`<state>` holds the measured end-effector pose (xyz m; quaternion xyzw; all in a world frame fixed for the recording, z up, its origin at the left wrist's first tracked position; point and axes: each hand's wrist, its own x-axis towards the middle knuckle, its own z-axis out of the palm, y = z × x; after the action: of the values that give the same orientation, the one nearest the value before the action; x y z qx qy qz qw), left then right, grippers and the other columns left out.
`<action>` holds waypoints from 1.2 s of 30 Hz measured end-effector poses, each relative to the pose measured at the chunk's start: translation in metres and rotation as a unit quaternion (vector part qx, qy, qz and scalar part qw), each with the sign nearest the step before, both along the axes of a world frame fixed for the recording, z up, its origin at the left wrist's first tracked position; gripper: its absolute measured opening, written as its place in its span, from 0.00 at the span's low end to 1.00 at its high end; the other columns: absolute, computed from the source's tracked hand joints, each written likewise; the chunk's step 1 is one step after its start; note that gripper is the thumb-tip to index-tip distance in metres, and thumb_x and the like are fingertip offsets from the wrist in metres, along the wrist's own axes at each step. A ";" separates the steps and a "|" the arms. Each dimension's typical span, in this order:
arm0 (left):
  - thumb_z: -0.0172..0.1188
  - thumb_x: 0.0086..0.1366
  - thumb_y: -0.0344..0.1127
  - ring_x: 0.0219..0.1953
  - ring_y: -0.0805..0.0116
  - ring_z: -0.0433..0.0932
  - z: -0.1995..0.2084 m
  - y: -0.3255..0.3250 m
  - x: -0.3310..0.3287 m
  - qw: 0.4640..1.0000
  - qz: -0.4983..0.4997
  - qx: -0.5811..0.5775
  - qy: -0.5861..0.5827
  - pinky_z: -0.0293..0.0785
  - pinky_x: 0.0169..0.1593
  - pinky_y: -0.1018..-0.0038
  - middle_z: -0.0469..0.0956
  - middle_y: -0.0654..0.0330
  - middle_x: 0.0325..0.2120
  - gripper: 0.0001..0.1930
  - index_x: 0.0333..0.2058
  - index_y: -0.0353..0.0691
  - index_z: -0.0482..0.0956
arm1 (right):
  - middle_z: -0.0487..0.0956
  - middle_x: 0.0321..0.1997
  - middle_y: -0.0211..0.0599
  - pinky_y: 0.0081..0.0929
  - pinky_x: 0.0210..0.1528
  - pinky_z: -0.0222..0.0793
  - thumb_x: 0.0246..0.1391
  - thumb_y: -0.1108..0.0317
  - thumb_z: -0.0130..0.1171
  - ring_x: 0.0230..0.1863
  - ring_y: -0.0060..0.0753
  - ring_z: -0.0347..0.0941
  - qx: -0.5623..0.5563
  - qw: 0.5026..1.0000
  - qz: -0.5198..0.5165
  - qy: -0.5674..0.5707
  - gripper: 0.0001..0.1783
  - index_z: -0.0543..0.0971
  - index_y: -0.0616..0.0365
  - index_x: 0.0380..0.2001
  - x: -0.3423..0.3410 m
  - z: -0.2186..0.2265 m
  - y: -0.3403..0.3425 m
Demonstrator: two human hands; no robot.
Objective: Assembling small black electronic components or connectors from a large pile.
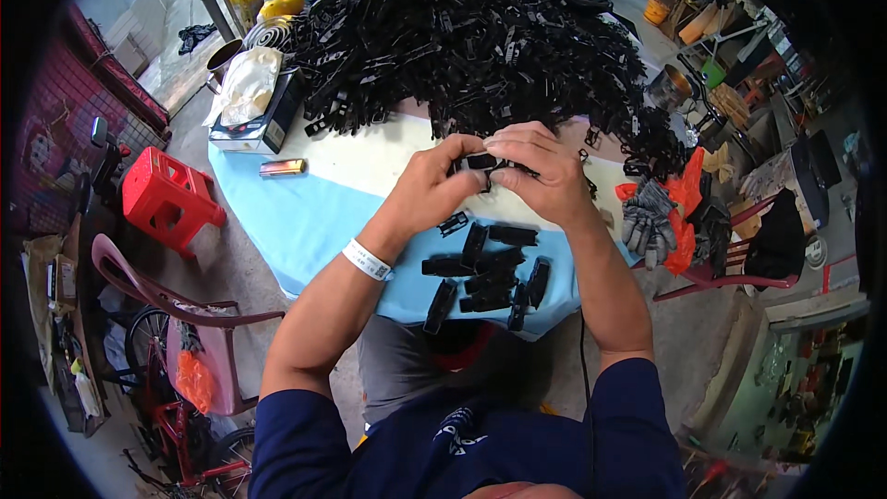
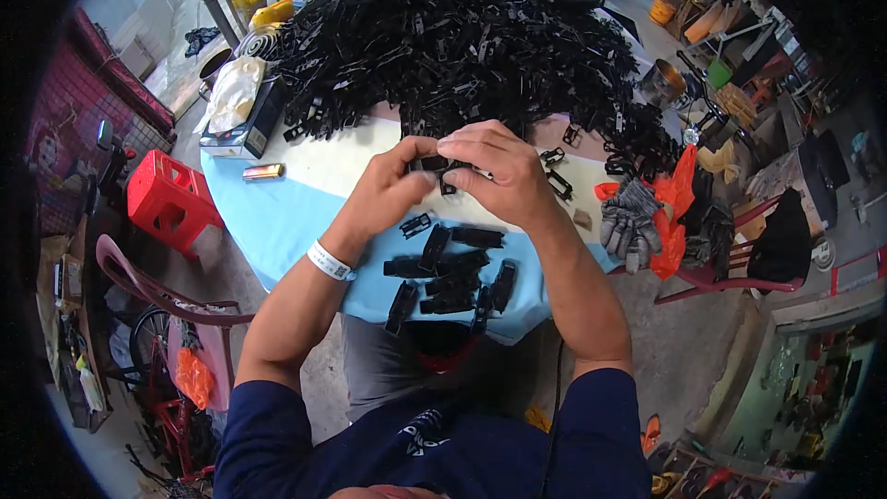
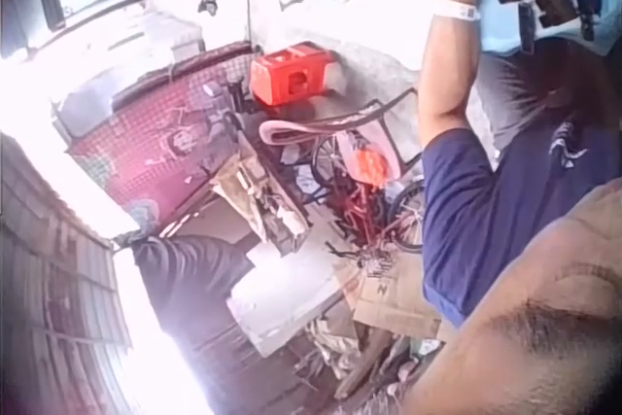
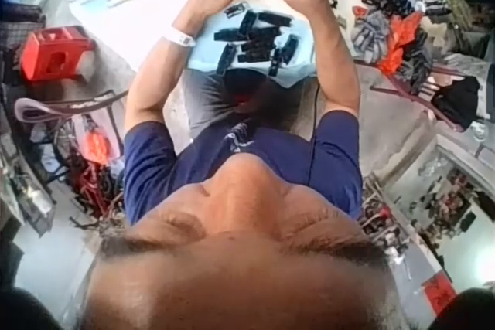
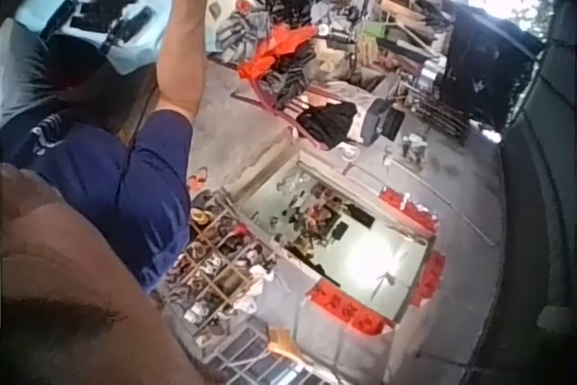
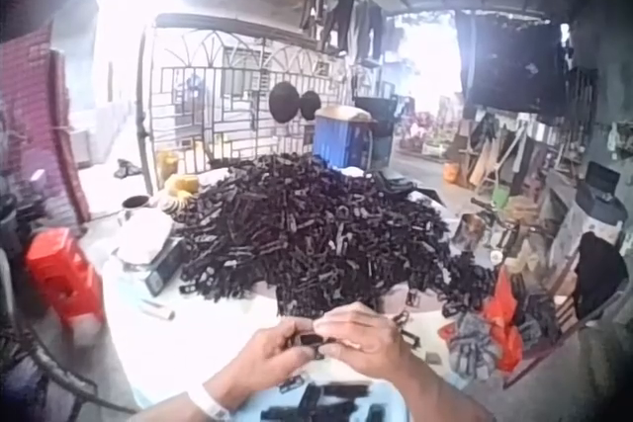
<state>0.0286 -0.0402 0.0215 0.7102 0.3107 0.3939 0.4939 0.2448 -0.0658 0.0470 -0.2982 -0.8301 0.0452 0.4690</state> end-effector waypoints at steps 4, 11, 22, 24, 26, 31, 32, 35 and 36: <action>0.52 0.68 0.33 0.27 0.76 0.76 -0.001 0.001 0.002 0.998 0.003 -0.019 -0.053 0.74 0.34 0.75 0.80 0.60 0.27 0.18 0.55 0.37 0.75 | 0.86 0.46 0.41 0.29 0.48 0.78 0.57 0.72 0.69 0.45 0.34 0.82 -0.091 0.992 0.030 0.085 0.14 0.84 0.63 0.46 0.001 -0.008 0.000; 0.49 0.69 0.36 0.27 0.74 0.75 0.014 -0.009 -0.003 0.996 -0.042 -0.041 -0.072 0.73 0.35 0.75 0.79 0.60 0.27 0.22 0.59 0.36 0.71 | 0.84 0.38 0.33 0.20 0.46 0.76 0.59 0.76 0.66 0.39 0.20 0.80 -0.416 0.874 0.054 0.245 0.10 0.83 0.66 0.44 0.002 -0.002 -0.010; 0.62 0.57 0.35 0.56 0.49 0.74 -0.037 0.063 -0.046 0.867 0.364 0.277 0.195 0.74 0.57 0.55 0.78 0.59 0.55 0.16 0.46 0.44 0.84 | 0.86 0.40 0.37 0.22 0.45 0.78 0.60 0.77 0.64 0.39 0.24 0.82 -0.444 0.864 0.139 0.194 0.08 0.85 0.65 0.42 0.012 -0.001 -0.009; 0.63 0.57 0.35 0.57 0.51 0.75 -0.027 0.055 -0.038 0.847 0.318 0.252 0.342 0.75 0.58 0.59 0.78 0.57 0.56 0.17 0.47 0.50 0.85 | 0.86 0.39 0.37 0.23 0.45 0.78 0.61 0.78 0.62 0.39 0.25 0.82 -0.435 0.859 0.092 0.255 0.08 0.84 0.66 0.42 0.024 -0.004 -0.007; 0.64 0.56 0.37 0.54 0.51 0.77 -0.024 0.048 -0.033 0.846 0.320 0.241 0.352 0.76 0.55 0.60 0.81 0.57 0.50 0.15 0.44 0.50 0.87 | 0.86 0.39 0.36 0.21 0.45 0.78 0.61 0.77 0.63 0.39 0.23 0.81 -0.430 0.863 0.095 0.247 0.07 0.84 0.65 0.42 0.023 -0.006 -0.005; 0.66 0.54 0.38 0.45 0.52 0.80 -0.008 0.037 -0.030 0.853 0.255 0.210 0.403 0.78 0.48 0.61 0.84 0.57 0.37 0.08 0.33 0.46 0.84 | 0.85 0.35 0.30 0.25 0.41 0.76 0.51 0.76 0.68 0.37 0.24 0.80 -0.272 0.956 0.100 0.044 0.06 0.86 0.56 0.35 -0.008 -0.011 -0.006; 0.66 0.54 0.38 0.45 0.52 0.80 -0.010 0.037 -0.030 0.853 0.257 0.210 0.403 0.78 0.48 0.61 0.84 0.57 0.37 0.08 0.33 0.46 0.84 | 0.85 0.35 0.30 0.25 0.41 0.76 0.51 0.76 0.68 0.37 0.24 0.80 -0.272 0.956 0.101 0.043 0.06 0.86 0.56 0.35 -0.014 -0.011 -0.008; 0.66 0.52 0.38 0.40 0.53 0.81 -0.015 0.039 -0.031 0.856 0.253 0.261 0.367 0.77 0.43 0.60 0.82 0.58 0.30 0.09 0.32 0.45 0.82 | 0.83 0.37 0.31 0.33 0.44 0.76 0.42 0.74 0.70 0.40 0.39 0.78 -0.114 0.979 0.101 -0.137 0.09 0.83 0.56 0.30 -0.028 -0.012 -0.014; 0.65 0.55 0.37 0.37 0.55 0.81 -0.015 0.039 -0.030 0.877 0.273 0.230 0.323 0.77 0.41 0.62 0.82 0.57 0.29 0.08 0.33 0.44 0.81 | 0.83 0.37 0.31 0.33 0.44 0.76 0.42 0.74 0.70 0.40 0.39 0.78 -0.114 0.979 0.101 -0.137 0.09 0.83 0.56 0.30 -0.032 -0.015 -0.015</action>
<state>-0.0013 -0.0009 0.0066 0.7783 0.5352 0.3224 0.0617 0.2126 -0.0804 0.0316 -0.2675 -0.9017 0.1459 0.3067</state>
